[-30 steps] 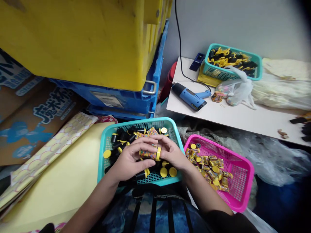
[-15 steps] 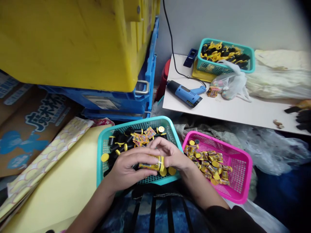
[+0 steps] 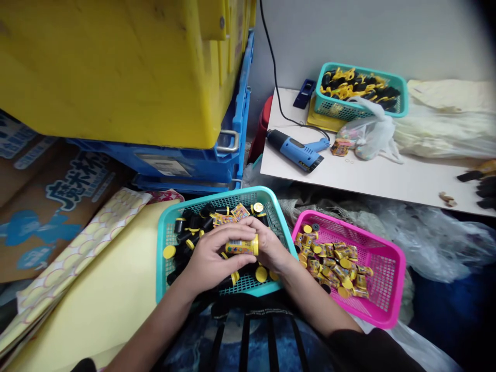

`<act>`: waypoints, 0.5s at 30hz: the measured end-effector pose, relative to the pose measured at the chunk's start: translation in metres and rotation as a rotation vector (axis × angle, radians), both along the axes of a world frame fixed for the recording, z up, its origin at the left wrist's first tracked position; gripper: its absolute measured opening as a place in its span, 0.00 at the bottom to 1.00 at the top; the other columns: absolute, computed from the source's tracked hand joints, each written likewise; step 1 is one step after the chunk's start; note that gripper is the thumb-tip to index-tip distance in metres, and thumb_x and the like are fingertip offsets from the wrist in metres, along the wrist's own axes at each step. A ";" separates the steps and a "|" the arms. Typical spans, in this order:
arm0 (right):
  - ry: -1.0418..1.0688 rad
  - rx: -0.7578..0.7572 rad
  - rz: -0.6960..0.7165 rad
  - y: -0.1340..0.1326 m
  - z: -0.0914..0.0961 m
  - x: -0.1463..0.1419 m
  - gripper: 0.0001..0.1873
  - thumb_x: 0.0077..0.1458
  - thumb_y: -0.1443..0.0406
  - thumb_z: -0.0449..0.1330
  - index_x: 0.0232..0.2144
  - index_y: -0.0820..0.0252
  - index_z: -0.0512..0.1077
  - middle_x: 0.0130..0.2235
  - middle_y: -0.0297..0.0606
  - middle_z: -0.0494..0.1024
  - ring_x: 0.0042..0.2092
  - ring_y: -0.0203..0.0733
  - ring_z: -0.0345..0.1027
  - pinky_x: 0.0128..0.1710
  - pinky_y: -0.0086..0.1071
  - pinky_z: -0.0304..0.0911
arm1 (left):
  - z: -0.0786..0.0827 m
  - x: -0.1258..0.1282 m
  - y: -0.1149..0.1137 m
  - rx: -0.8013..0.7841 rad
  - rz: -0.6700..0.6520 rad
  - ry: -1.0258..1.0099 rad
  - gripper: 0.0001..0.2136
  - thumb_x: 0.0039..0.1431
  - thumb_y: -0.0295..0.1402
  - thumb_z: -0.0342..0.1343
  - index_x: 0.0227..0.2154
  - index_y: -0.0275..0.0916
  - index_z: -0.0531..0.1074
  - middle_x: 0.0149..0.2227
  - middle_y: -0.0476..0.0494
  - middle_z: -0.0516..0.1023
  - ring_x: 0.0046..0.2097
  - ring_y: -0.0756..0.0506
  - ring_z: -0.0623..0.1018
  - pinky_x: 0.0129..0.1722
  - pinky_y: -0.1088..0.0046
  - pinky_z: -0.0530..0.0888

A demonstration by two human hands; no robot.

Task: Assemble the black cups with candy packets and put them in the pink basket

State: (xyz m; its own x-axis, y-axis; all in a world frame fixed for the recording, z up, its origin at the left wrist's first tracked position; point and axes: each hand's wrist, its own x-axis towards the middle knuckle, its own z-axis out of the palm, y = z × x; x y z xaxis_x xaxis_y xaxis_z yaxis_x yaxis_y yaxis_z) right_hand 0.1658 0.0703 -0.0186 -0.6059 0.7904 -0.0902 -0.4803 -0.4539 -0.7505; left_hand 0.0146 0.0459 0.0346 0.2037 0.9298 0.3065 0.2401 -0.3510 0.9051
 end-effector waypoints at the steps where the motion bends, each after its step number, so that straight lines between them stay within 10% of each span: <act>1: -0.008 -0.001 -0.021 -0.001 -0.001 -0.001 0.31 0.41 0.43 0.67 0.41 0.55 0.68 0.40 0.36 0.73 0.42 0.41 0.69 0.46 0.34 0.63 | 0.000 0.002 0.000 0.008 0.014 -0.006 0.13 0.45 0.28 0.68 0.37 0.42 0.78 0.39 0.44 0.83 0.43 0.43 0.81 0.47 0.67 0.76; 10: -0.107 0.068 -0.059 -0.014 0.000 0.025 0.34 0.50 0.40 0.55 0.52 0.52 0.65 0.52 0.43 0.69 0.45 0.45 0.69 0.41 0.37 0.67 | -0.017 0.015 -0.005 -0.025 0.049 -0.007 0.13 0.55 0.29 0.61 0.43 0.42 0.71 0.44 0.43 0.77 0.49 0.43 0.76 0.51 0.63 0.72; 15: -0.329 0.285 -0.176 -0.020 0.014 0.030 0.24 0.50 0.52 0.64 0.49 0.48 0.68 0.50 0.40 0.70 0.48 0.46 0.68 0.41 0.35 0.68 | -0.029 0.021 -0.014 0.003 -0.028 0.060 0.23 0.60 0.30 0.55 0.57 0.46 0.57 0.51 0.39 0.66 0.55 0.42 0.68 0.55 0.61 0.68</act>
